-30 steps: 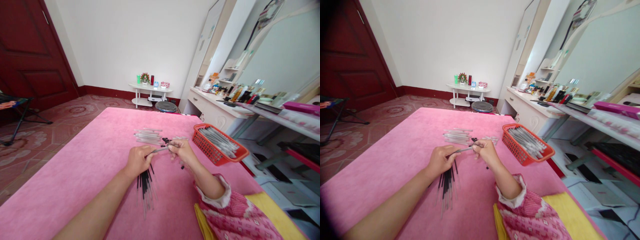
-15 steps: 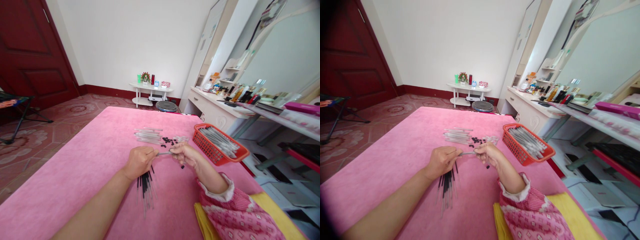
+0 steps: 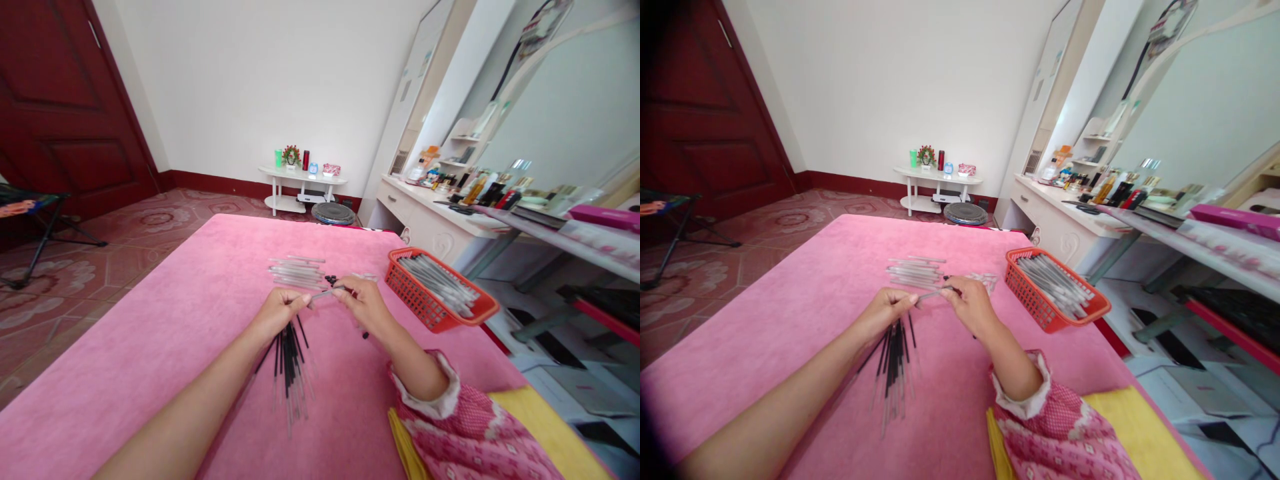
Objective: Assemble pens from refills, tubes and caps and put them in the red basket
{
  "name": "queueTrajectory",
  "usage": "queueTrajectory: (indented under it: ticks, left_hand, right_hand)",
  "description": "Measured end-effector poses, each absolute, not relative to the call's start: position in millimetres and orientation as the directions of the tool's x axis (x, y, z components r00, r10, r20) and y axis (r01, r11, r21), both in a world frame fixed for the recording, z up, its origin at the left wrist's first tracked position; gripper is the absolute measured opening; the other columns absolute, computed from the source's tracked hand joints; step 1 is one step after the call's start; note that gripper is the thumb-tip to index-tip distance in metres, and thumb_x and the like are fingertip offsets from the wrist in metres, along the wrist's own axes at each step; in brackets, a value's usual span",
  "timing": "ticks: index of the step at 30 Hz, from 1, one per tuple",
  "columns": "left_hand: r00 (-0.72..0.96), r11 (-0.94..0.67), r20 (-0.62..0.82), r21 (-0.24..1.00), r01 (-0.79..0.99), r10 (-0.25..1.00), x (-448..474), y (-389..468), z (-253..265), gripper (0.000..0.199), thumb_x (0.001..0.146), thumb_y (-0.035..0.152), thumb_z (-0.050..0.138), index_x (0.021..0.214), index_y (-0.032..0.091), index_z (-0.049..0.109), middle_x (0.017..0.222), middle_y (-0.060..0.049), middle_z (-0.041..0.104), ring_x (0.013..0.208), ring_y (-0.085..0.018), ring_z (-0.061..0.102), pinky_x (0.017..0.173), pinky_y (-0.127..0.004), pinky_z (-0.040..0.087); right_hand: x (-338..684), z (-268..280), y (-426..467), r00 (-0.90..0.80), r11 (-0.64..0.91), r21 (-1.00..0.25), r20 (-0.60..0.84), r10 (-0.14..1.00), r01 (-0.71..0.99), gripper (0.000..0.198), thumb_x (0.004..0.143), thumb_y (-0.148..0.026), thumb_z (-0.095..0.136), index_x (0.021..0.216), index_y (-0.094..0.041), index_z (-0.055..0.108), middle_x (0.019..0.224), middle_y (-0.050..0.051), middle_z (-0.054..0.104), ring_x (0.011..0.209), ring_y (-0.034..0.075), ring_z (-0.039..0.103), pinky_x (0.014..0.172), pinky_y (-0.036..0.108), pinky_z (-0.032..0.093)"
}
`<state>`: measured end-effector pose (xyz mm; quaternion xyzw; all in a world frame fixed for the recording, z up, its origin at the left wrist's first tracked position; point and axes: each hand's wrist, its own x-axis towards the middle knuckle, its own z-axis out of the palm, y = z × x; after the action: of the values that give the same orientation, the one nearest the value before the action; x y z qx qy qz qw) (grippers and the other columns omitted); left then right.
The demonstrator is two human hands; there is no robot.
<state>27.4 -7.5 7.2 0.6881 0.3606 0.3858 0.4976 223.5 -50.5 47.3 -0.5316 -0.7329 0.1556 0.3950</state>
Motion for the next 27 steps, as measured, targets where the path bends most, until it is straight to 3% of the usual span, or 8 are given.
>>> queueTrajectory:
  ticks: [3, 6, 9, 11, 15, 18, 23, 27]
  left_hand:
    - [0.434, -0.400, 0.288, 0.896, 0.193, 0.854, 26, -11, 9, 0.027, 0.077, 0.037, 0.057, 0.074, 0.016, 0.074, 0.063, -0.004, 0.066, 0.056, -0.017, 0.053, 0.055, -0.026, 0.035]
    - [0.475, -0.622, 0.434, 0.687, 0.376, 0.766, 23, -14, 12, 0.026, 0.081, 0.035, 0.053, 0.083, 0.020, 0.073, 0.069, -0.005, 0.067, 0.060, -0.017, 0.055, 0.057, -0.026, 0.035]
    - [0.560, -0.750, 0.500, 0.443, 0.490, 0.661, 20, -16, 14, 0.027, 0.083, 0.036, 0.050, 0.087, 0.022, 0.072, 0.068, -0.005, 0.064, 0.061, -0.017, 0.055, 0.059, -0.026, 0.034]
    - [0.606, -0.783, 0.497, 0.386, 0.487, 0.622, 21, -18, 15, 0.028, 0.085, 0.036, 0.048, 0.089, 0.022, 0.071, 0.067, -0.005, 0.063, 0.063, -0.018, 0.055, 0.059, -0.027, 0.034]
    - [0.641, -0.797, 0.488, 0.472, 0.377, 0.592, 23, -19, 14, 0.027, 0.085, 0.037, 0.048, 0.088, 0.022, 0.071, 0.070, -0.005, 0.063, 0.068, -0.017, 0.056, 0.064, -0.027, 0.037]
    - [0.503, -0.725, 0.558, 0.647, 0.235, 0.660, 20, -13, 12, 0.031, 0.087, 0.035, 0.045, 0.105, 0.020, 0.066, 0.095, -0.008, 0.065, 0.089, -0.019, 0.056, 0.079, -0.029, 0.041]
    - [0.153, -0.539, 0.520, 0.833, 0.129, 0.840, 8, 7, -1, 0.041, 0.091, 0.038, 0.034, 0.106, 0.015, 0.064, 0.096, -0.008, 0.063, 0.092, -0.019, 0.055, 0.084, -0.031, 0.041]
    - [0.063, -0.419, 0.415, 0.903, 0.089, 0.908, 8, 14, -11, 0.050, 0.090, 0.045, 0.031, 0.103, 0.013, 0.066, 0.082, -0.006, 0.062, 0.077, -0.017, 0.055, 0.069, -0.027, 0.043]
  right_hand:
    - [225, 40, -50, -0.086, 0.301, -0.718, 0.321, 0.943, 0.627, 0.019, 0.077, -0.027, 0.054, 0.063, -0.017, 0.060, 0.053, -0.002, 0.052, 0.051, 0.012, 0.045, 0.051, 0.022, 0.032]
    - [228, 35, -47, -0.089, 0.195, -0.836, 0.174, 0.981, 0.512, 0.027, 0.078, -0.031, 0.052, 0.055, -0.017, 0.054, 0.043, -0.005, 0.043, 0.041, 0.010, 0.039, 0.045, 0.021, 0.029]
    - [229, 35, -47, -0.178, 0.179, -0.840, 0.100, 0.979, 0.512, 0.029, 0.079, -0.031, 0.052, 0.054, -0.016, 0.056, 0.044, -0.003, 0.048, 0.043, 0.010, 0.043, 0.047, 0.021, 0.031]
    - [226, 37, -49, -0.248, 0.255, -0.776, 0.131, 0.960, 0.577, 0.025, 0.079, -0.028, 0.053, 0.058, -0.016, 0.061, 0.052, -0.001, 0.056, 0.050, 0.012, 0.049, 0.051, 0.022, 0.034]
    - [212, 42, -59, -0.366, 0.434, -0.562, 0.236, 0.900, 0.704, 0.019, 0.077, -0.023, 0.058, 0.059, -0.017, 0.065, 0.062, 0.001, 0.062, 0.063, 0.013, 0.053, 0.060, 0.023, 0.034]
    - [211, 50, -63, -0.356, 0.414, -0.477, 0.212, 0.910, 0.775, 0.021, 0.075, -0.020, 0.060, 0.054, -0.017, 0.063, 0.057, 0.000, 0.059, 0.058, 0.012, 0.051, 0.056, 0.023, 0.033]
    - [259, 86, -62, -0.108, 0.228, -0.455, 0.275, 0.955, 0.861, 0.017, 0.079, -0.026, 0.055, 0.078, -0.019, 0.070, 0.070, 0.003, 0.067, 0.063, 0.016, 0.058, 0.057, 0.024, 0.037]
    - [324, 118, -69, 0.184, -0.097, -0.246, 0.363, 0.913, 0.964, 0.028, 0.078, -0.035, 0.053, 0.096, -0.021, 0.070, 0.082, 0.007, 0.070, 0.071, 0.021, 0.061, 0.058, 0.028, 0.040]
